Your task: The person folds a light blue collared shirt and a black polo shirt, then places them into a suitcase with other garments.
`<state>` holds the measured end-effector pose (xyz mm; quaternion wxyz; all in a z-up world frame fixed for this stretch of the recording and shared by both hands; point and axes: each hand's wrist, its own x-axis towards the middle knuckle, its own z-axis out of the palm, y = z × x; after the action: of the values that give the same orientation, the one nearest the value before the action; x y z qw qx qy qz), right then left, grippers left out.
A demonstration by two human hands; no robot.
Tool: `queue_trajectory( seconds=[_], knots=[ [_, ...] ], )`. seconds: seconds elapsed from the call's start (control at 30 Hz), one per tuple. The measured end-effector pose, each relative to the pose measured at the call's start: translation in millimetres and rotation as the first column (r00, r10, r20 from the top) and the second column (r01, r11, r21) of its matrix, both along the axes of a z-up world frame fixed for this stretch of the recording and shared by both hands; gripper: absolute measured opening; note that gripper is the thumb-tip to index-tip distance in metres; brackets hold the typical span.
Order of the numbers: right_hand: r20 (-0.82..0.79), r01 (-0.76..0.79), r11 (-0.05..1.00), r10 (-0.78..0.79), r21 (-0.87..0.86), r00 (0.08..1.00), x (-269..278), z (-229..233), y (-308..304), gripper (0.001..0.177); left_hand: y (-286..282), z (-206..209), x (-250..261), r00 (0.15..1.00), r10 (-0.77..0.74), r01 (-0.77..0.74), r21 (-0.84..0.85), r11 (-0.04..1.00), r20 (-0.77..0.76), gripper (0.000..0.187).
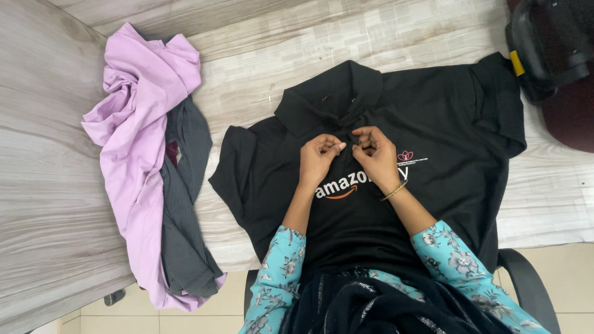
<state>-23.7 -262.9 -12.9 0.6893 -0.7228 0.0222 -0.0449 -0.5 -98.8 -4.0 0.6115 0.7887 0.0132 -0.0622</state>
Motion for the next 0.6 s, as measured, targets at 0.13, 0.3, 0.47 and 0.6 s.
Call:
queue_trajectory(
  seconds=[0.13,0.3,0.47,0.6],
  knots=[
    [-0.009,-0.009,0.997,0.01,0.083,1.0,-2,-3,-5,0.037,-6,1,-4,0.999,0.042,-0.041,0.058,0.997,-0.004,0.013],
    [-0.125,-0.011,0.951,0.051,0.308,0.991,-7,-1,-16,0.037,-7,5,-5,0.998,0.056,-0.057,0.092,0.994,0.01,0.013],
    [-0.281,0.018,0.9,0.116,0.435,0.953,-7,9,-22,0.026,-9,9,-6,0.997,0.073,-0.076,0.102,0.992,0.028,0.014],
    [-0.287,0.031,0.93,0.082,0.367,0.954,-4,15,-14,0.014,-10,13,-9,0.996,0.079,-0.082,0.137,0.987,0.03,0.013]
  ],
)
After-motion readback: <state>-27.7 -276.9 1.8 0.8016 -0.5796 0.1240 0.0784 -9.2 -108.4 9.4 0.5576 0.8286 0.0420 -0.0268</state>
